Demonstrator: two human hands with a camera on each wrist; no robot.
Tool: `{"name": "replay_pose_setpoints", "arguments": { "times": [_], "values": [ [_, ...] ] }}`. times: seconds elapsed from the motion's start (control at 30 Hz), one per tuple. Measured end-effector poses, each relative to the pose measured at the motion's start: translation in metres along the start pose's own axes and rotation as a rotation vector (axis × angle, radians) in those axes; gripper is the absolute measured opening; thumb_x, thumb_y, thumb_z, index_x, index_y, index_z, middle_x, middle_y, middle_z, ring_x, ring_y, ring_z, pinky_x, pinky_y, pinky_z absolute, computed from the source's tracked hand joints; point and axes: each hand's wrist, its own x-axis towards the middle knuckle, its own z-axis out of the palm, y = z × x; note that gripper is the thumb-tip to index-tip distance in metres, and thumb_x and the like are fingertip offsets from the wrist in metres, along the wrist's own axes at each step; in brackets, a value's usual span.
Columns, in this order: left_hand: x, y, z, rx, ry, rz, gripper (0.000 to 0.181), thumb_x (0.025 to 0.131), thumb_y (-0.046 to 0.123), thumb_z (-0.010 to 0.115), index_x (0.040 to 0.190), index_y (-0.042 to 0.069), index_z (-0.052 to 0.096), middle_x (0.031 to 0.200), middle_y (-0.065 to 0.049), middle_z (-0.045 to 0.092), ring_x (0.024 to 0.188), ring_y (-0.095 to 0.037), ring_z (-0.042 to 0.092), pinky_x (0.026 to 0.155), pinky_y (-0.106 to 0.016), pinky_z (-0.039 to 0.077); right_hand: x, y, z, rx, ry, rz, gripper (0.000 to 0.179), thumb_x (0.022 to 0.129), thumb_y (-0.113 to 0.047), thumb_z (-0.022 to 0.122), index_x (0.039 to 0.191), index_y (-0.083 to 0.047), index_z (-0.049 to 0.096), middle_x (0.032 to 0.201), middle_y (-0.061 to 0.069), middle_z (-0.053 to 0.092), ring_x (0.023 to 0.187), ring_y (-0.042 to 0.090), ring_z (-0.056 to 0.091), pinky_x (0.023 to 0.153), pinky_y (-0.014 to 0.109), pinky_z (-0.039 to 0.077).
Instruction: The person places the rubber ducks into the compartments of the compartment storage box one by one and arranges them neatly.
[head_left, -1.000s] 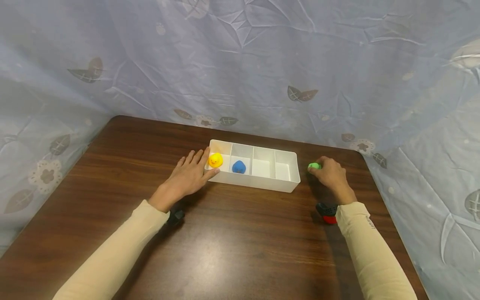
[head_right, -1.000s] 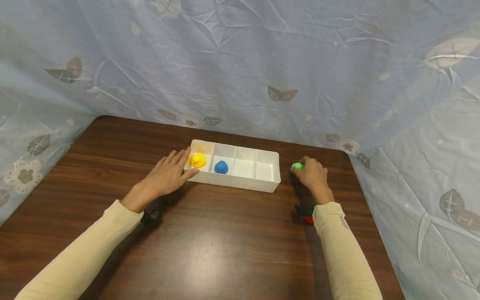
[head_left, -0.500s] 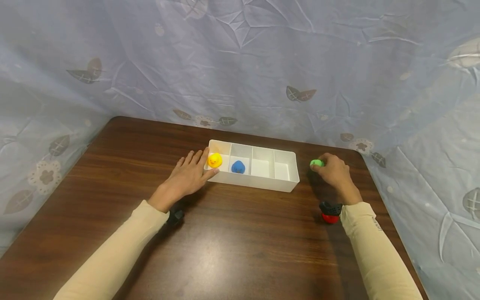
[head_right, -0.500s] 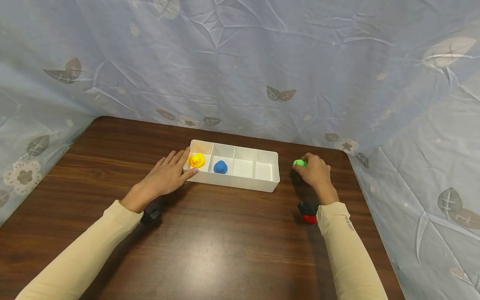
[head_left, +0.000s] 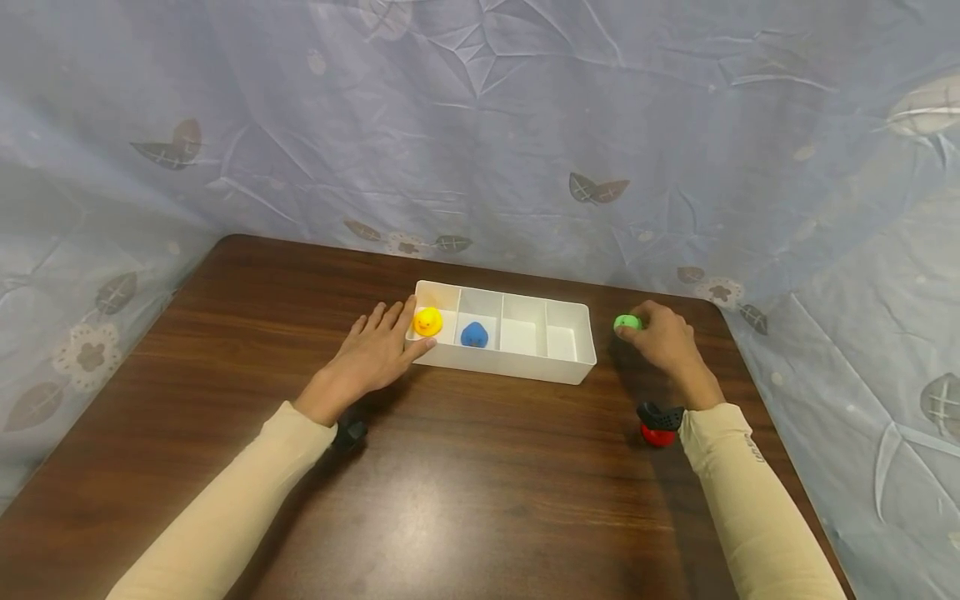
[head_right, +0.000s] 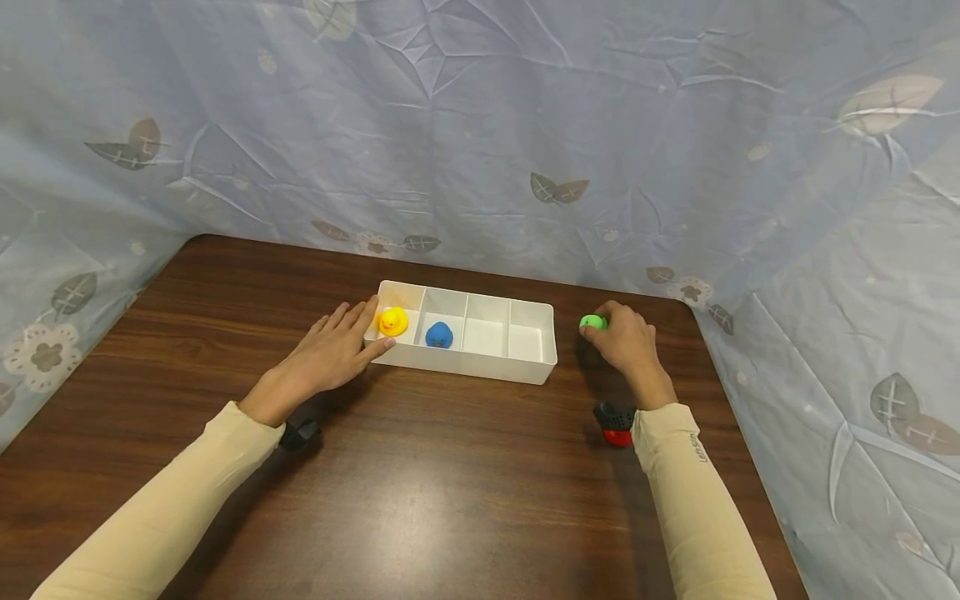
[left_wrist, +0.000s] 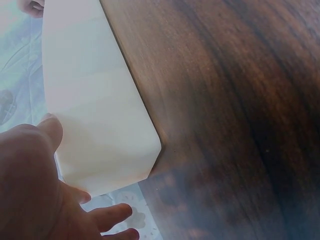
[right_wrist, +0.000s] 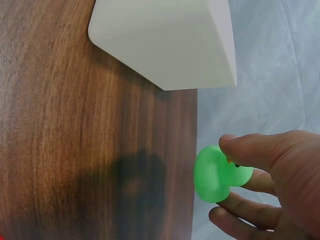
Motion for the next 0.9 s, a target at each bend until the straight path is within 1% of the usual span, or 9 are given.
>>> {"name": "replay_pose_setpoints", "arguments": {
  "times": [0.13, 0.23, 0.43, 0.53, 0.67, 0.9],
  "values": [
    [0.0, 0.0, 0.001, 0.011, 0.001, 0.002, 0.09, 0.111, 0.067, 0.03, 0.173, 0.011, -0.005, 0.178, -0.025, 0.014, 0.165, -0.051, 0.01, 0.133, -0.071, 0.01, 0.0, -0.003, -0.002, 0.002, 0.008, -0.011, 0.045, 0.101, -0.031, 0.072, 0.129, 0.004, 0.064, 0.12, 0.027, 0.071, 0.113, 0.048, 0.065, 0.105, 0.072, 0.037],
    [0.001, -0.001, 0.002, 0.018, 0.006, 0.004, 0.09, 0.111, 0.067, 0.03, 0.172, 0.011, -0.006, 0.179, -0.025, 0.012, 0.166, -0.051, 0.009, 0.133, -0.071, 0.009, 0.0, -0.005, -0.004, 0.012, 0.007, -0.015, 0.045, 0.102, -0.031, 0.071, 0.129, 0.004, 0.064, 0.121, 0.027, 0.071, 0.114, 0.047, 0.065, 0.107, 0.072, 0.036],
    [0.002, 0.0, 0.002, 0.015, 0.011, 0.004, 0.089, 0.112, 0.064, 0.031, 0.172, 0.012, -0.007, 0.18, -0.024, 0.006, 0.166, -0.05, 0.005, 0.133, -0.071, 0.005, -0.001, -0.012, -0.008, 0.01, 0.006, -0.027, 0.048, 0.102, -0.036, 0.07, 0.131, 0.001, 0.065, 0.123, 0.025, 0.072, 0.113, 0.044, 0.066, 0.102, 0.068, 0.044],
    [0.002, 0.0, 0.002, 0.011, 0.009, 0.002, 0.089, 0.112, 0.063, 0.032, 0.172, 0.012, -0.007, 0.18, -0.024, 0.004, 0.166, -0.05, 0.004, 0.133, -0.071, 0.004, -0.001, -0.018, -0.01, 0.019, 0.003, -0.038, 0.046, 0.102, -0.036, 0.07, 0.13, 0.0, 0.065, 0.122, 0.024, 0.072, 0.112, 0.043, 0.066, 0.102, 0.067, 0.044],
    [0.001, 0.0, 0.001, 0.012, 0.008, 0.0, 0.089, 0.112, 0.064, 0.032, 0.172, 0.012, -0.007, 0.18, -0.024, 0.004, 0.167, -0.049, 0.004, 0.133, -0.071, 0.004, -0.002, -0.029, -0.014, 0.037, -0.005, -0.047, 0.045, 0.102, -0.036, 0.07, 0.13, -0.001, 0.065, 0.122, 0.024, 0.071, 0.114, 0.044, 0.064, 0.101, 0.066, 0.046],
    [0.001, 0.0, 0.001, 0.01, 0.008, 0.001, 0.09, 0.111, 0.065, 0.03, 0.172, 0.012, -0.008, 0.18, -0.023, 0.004, 0.167, -0.049, 0.004, 0.133, -0.071, 0.004, -0.002, -0.049, -0.018, 0.056, -0.024, -0.06, 0.047, 0.102, -0.04, 0.07, 0.131, -0.003, 0.065, 0.129, 0.022, 0.069, 0.119, 0.042, 0.063, 0.099, 0.061, 0.051]
  ]
}}
